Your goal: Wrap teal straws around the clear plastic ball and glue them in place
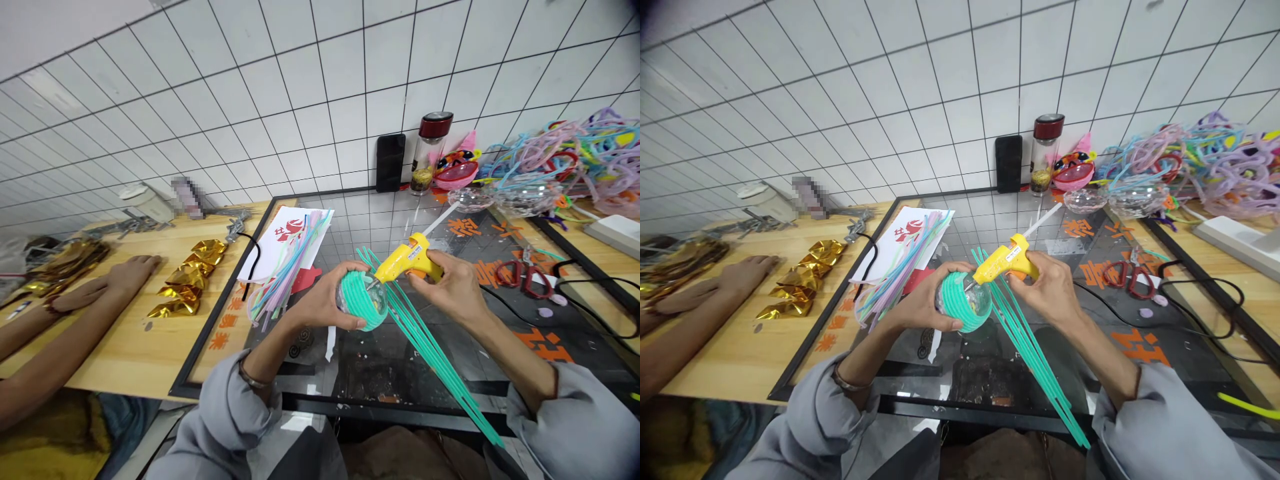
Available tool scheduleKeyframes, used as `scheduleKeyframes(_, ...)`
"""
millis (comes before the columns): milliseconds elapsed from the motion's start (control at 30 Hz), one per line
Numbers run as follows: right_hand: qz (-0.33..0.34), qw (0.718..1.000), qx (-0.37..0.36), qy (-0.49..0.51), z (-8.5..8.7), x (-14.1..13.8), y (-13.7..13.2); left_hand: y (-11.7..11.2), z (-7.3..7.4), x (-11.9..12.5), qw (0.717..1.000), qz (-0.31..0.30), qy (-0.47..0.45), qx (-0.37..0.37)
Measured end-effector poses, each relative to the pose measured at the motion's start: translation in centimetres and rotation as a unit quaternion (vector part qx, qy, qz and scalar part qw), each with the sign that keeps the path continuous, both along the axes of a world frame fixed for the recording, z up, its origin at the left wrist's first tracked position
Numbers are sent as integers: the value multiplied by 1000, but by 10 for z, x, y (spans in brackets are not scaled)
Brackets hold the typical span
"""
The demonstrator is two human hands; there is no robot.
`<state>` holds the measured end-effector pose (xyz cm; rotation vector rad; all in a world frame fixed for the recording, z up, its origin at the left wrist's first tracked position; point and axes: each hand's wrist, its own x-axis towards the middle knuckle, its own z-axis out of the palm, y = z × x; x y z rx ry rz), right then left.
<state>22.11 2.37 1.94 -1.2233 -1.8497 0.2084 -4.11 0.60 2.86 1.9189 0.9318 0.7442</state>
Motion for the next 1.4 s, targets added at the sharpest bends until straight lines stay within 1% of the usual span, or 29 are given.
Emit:
scheduleKeyframes(167, -20, 1000, 11, 1, 2, -2, 0, 0, 0, 0, 1000, -8, 0, 6)
scheduleKeyframes(367, -19, 1000, 6, 2, -3, -1, 3, 0, -1, 0, 1000, -13, -12, 6)
scheduleKeyframes(567, -7, 1000, 28, 3, -1, 1, 2, 0, -2, 0, 1000, -16, -18, 2)
scheduleKeyframes(733, 8, 1000, 24, -6, 1, 4, 2, 0, -2, -1, 1000, -11, -9, 8)
scheduleKeyframes(1133, 23, 999, 29, -18, -2, 10, 3, 3, -6, -1, 1000, -14, -13, 13)
scheduleKeyframes(1400, 15, 999, 40, -14, 4, 6, 1, -1, -1, 0, 1000, -3, -13, -6)
